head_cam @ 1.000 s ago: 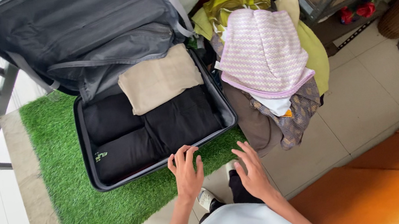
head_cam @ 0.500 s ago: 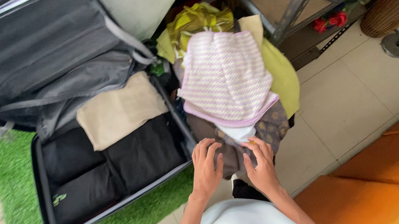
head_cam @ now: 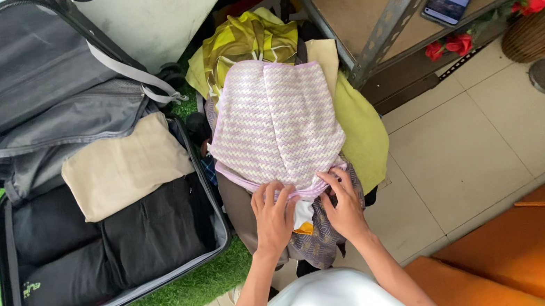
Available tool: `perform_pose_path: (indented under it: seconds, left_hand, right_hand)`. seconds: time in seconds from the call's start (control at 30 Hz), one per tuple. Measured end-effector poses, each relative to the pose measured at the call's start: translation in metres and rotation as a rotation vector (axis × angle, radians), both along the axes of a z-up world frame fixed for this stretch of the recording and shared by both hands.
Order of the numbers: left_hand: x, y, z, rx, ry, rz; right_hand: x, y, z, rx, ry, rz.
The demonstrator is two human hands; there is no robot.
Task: The person packs a suitcase by folding and arranging a pair of shorts, a small patterned pouch, and a graphic t-shirt by hand into the luggage compartment.
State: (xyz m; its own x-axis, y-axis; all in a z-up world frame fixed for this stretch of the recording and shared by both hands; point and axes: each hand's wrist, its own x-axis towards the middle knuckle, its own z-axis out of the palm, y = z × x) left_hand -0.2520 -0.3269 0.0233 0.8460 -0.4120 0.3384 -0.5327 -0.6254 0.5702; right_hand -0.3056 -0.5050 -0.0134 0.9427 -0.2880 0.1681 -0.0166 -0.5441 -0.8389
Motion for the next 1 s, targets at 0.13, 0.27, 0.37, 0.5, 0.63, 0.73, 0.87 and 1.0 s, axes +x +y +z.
perform_pose_path:
  seconds: [0.13, 0.27, 0.37, 0.5, 0.63, 0.73, 0.87, 1.0]
  left_hand:
    - [0.002, -0.006, -0.002, -0.004, 0.039, 0.054]
    - [0.007, -0.007, -0.001, -0.043, 0.039, 0.075]
    - [0.018, -0.007, -0.003, -0.063, 0.06, 0.09]
    - [0.034, -0.01, -0.005, -0.056, 0.158, 0.103]
    - [0.039, -0.009, 0.001, -0.044, 0.245, 0.084]
    - [0.038, -0.009, 0.011, -0.001, 0.293, 0.045]
    - [0.033, -0.007, 0.017, 0.024, 0.281, 0.026]
    - [0.027, 0.004, 0.011, 0.021, 0.312, 0.013]
  right_hand:
    - [0.009, -0.01, 0.001, 0.07, 0.069, 0.021]
    - [0.018, -0.01, 0.004, 0.093, 0.119, 0.017]
    - [0.024, -0.01, 0.004, 0.044, 0.053, 0.082]
    - [0.029, -0.009, 0.006, 0.005, 0.18, 0.057]
    - [0.03, -0.01, 0.011, -0.009, 0.212, 0.041]
    - [0.03, -0.012, 0.015, -0.02, 0.199, 0.028]
    - [0.026, -0.013, 0.018, -0.021, 0.245, 0.019]
    - [0.014, -0.004, 0.024, -0.018, 0.162, 0.03]
